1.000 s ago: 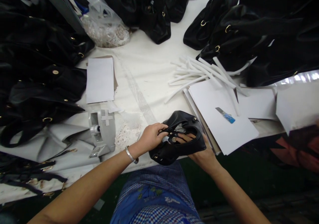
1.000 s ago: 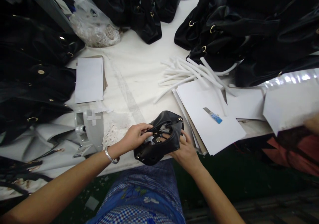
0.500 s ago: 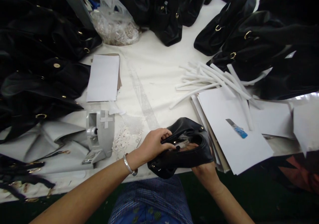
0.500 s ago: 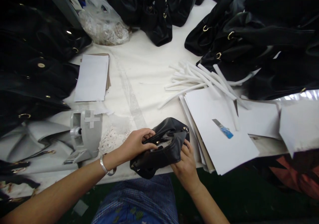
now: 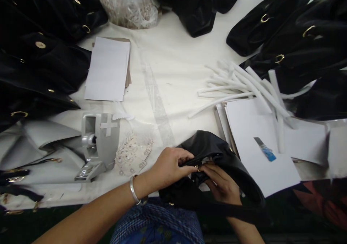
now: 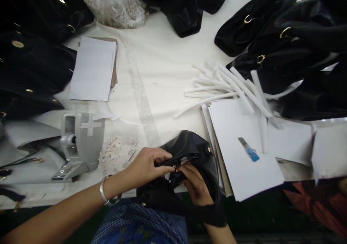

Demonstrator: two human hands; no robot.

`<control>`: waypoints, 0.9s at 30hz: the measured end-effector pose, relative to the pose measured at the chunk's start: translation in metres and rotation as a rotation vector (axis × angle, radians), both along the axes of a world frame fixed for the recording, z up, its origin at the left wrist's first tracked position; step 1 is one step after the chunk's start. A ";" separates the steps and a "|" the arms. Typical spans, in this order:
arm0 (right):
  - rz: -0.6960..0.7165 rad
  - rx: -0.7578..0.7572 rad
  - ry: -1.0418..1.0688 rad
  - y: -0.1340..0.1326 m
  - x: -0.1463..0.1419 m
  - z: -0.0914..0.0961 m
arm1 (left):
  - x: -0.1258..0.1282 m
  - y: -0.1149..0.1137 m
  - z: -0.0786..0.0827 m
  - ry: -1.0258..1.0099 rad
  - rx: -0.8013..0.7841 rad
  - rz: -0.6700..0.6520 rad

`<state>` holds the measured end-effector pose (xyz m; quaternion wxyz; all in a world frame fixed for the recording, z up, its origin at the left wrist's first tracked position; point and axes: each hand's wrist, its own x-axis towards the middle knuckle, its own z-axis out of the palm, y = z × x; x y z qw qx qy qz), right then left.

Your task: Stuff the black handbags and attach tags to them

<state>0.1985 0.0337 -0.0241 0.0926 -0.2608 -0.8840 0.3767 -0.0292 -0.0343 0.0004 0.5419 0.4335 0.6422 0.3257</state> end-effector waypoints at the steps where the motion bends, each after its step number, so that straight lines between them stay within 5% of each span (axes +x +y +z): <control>1: -0.014 -0.021 0.003 0.000 -0.002 0.002 | 0.001 -0.001 0.000 -0.022 -0.015 -0.011; 7: -0.008 -0.075 -0.117 0.004 -0.012 0.011 | -0.003 -0.004 -0.005 -0.135 -0.082 -0.012; 14: -0.018 0.028 -0.146 0.008 -0.024 0.021 | -0.012 -0.002 -0.007 -0.224 -0.122 -0.045; 23: -0.181 0.014 -0.188 -0.001 -0.020 0.013 | -0.021 0.004 -0.007 -0.104 -0.026 -0.154; 27: -0.164 0.019 -0.117 -0.002 -0.024 0.010 | -0.015 0.004 -0.002 0.026 0.036 -0.090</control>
